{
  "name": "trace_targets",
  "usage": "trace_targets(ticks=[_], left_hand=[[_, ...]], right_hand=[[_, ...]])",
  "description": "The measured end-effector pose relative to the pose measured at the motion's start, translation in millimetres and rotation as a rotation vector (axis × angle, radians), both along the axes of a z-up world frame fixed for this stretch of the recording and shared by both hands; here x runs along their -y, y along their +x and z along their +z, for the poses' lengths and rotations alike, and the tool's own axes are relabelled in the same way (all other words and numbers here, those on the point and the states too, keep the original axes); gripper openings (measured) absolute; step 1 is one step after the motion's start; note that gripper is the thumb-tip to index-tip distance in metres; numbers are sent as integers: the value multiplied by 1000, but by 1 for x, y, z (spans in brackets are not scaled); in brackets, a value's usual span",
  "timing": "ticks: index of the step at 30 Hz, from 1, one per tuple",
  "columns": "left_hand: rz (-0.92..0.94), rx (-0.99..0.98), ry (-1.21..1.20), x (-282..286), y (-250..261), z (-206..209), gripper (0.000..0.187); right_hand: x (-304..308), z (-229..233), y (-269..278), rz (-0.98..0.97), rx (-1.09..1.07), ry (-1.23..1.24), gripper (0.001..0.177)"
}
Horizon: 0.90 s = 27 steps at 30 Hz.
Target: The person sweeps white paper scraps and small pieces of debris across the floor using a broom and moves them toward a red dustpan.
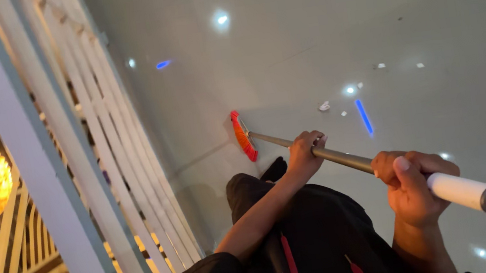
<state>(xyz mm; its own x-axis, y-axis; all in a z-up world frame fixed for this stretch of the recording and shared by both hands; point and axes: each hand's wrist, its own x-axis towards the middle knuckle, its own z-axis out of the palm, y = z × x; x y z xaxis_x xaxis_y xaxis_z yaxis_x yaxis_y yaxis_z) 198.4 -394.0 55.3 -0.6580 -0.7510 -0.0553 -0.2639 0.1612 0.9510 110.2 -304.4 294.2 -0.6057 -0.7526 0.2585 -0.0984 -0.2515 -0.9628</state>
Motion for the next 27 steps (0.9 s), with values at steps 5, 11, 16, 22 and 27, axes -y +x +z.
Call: trace_targets(ticks=[5,11,16,22,27], left_hand=[[-84,-78,-8,16,-11,10,17],[-243,-61,-37,46,-1,27,18],[-440,83,-122,58,29,63,20],[-495,206,-133,86,100,55,25],[-375,340,-111,119,161,13,25]], right_hand=[[3,11,20,-72,-23,-10,41],[21,29,62,-234,-132,19,39],[8,31,72,-294,-187,-229,34],[-14,-4,92,-302,87,-197,34],[56,-47,137,-467,242,-230,37]])
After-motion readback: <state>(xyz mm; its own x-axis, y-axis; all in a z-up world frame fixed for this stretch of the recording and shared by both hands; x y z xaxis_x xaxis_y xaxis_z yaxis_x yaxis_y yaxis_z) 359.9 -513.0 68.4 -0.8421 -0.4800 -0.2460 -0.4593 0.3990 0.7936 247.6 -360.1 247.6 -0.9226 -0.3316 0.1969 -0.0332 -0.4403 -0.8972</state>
